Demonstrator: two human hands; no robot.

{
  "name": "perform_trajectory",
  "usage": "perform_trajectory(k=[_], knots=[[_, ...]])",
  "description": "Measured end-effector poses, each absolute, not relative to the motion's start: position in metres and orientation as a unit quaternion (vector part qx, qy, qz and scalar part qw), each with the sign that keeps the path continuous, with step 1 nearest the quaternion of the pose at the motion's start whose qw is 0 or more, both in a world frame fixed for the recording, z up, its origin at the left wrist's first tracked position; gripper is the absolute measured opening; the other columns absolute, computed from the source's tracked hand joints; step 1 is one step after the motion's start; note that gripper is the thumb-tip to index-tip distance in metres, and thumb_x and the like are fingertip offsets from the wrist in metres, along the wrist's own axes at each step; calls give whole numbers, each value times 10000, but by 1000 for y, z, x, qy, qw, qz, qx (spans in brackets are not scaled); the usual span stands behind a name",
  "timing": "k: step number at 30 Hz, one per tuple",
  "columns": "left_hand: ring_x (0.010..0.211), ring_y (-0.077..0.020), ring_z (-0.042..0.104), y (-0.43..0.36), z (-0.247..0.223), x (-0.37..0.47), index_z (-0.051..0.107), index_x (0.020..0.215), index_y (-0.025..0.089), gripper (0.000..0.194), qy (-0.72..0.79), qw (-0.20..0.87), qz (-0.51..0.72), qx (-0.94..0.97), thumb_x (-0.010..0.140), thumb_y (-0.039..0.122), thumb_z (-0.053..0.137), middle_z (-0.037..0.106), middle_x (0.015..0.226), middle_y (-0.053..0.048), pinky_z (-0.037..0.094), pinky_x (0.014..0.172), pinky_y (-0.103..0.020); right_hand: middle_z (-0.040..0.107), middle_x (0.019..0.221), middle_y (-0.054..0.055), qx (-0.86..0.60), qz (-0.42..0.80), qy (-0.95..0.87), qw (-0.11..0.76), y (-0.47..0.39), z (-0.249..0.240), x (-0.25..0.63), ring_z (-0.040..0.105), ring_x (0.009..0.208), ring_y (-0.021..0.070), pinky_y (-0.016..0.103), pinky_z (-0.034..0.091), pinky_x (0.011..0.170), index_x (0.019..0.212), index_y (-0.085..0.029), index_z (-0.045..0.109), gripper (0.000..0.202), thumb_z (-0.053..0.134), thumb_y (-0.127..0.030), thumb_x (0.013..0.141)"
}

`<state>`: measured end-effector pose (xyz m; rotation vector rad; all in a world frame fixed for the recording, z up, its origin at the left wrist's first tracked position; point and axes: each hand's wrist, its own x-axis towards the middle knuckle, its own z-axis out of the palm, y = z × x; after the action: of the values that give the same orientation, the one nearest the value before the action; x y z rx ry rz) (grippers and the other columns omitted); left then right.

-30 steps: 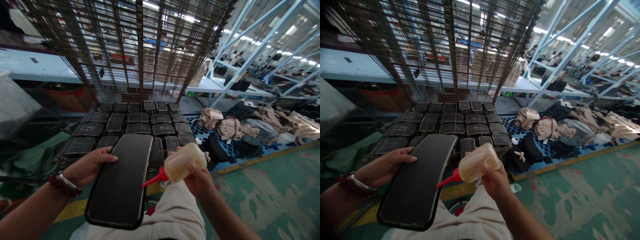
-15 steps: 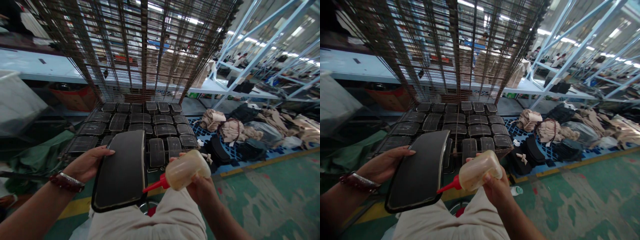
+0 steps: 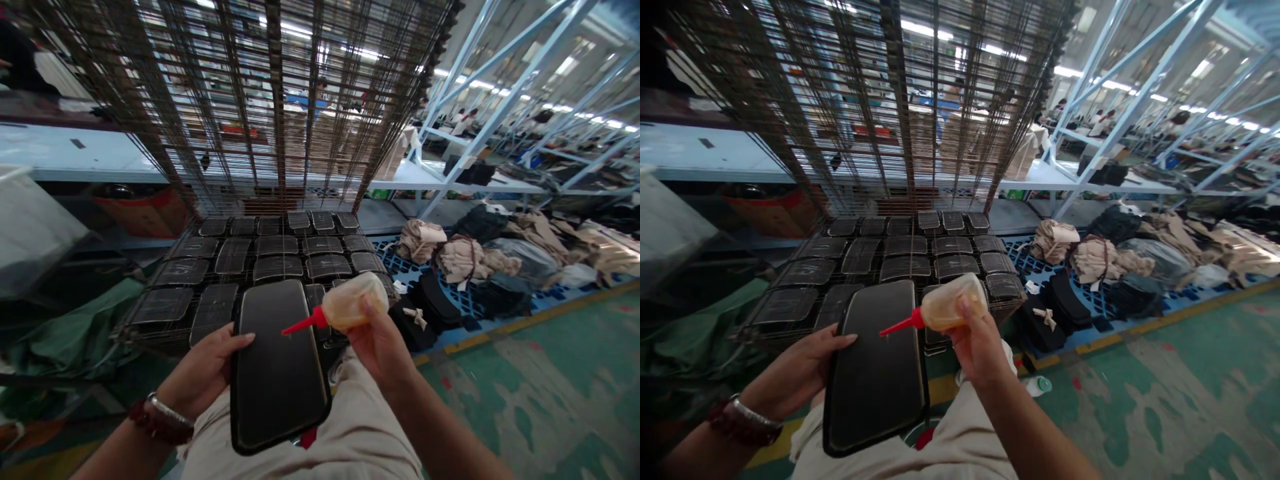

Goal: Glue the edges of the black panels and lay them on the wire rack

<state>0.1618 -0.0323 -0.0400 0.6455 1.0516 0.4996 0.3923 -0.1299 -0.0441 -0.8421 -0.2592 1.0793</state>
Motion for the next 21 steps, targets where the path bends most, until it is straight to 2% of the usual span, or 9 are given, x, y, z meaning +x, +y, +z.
perform_trajectory(k=[3,6,10,15,21], knots=[[743,-232,758,-45,-37,171,718,981,126,219,467,808,206,296,777,46,703,803,908,-122,637,679,-336,767,914,54,-407,467,-174,766,-112,-42,403,704,806,202,288,595,716,951,-158,734,348,881,-375,722],[714,-227,752,-49,-33,177,720,941,123,188,459,812,205,296,797,25,649,797,858,-115,633,662,-336,765,909,45,-411,457,-187,766,-107,-44,401,700,822,204,306,584,772,950,-161,730,374,909,-347,679],[662,-208,741,-44,-32,180,712,869,125,192,478,797,234,285,793,-19,611,788,795,-102,630,635,-320,770,985,88,-402,492,-233,736,-122,-43,390,709,957,274,418,546,934,1027,-174,722,447,905,-377,673],[634,-218,740,-35,-32,175,699,798,122,172,493,783,252,284,775,-25,614,782,772,-117,630,606,-321,778,969,122,-390,577,-306,649,-148,-35,398,716,998,341,514,532,956,1087,-173,722,477,877,-402,697],[684,-243,754,-36,-34,169,731,880,121,193,465,805,230,289,712,27,716,791,818,-120,629,624,-325,776,994,121,-411,465,-272,736,-130,-30,422,685,1087,353,544,521,986,1116,-187,711,499,883,-363,682]])
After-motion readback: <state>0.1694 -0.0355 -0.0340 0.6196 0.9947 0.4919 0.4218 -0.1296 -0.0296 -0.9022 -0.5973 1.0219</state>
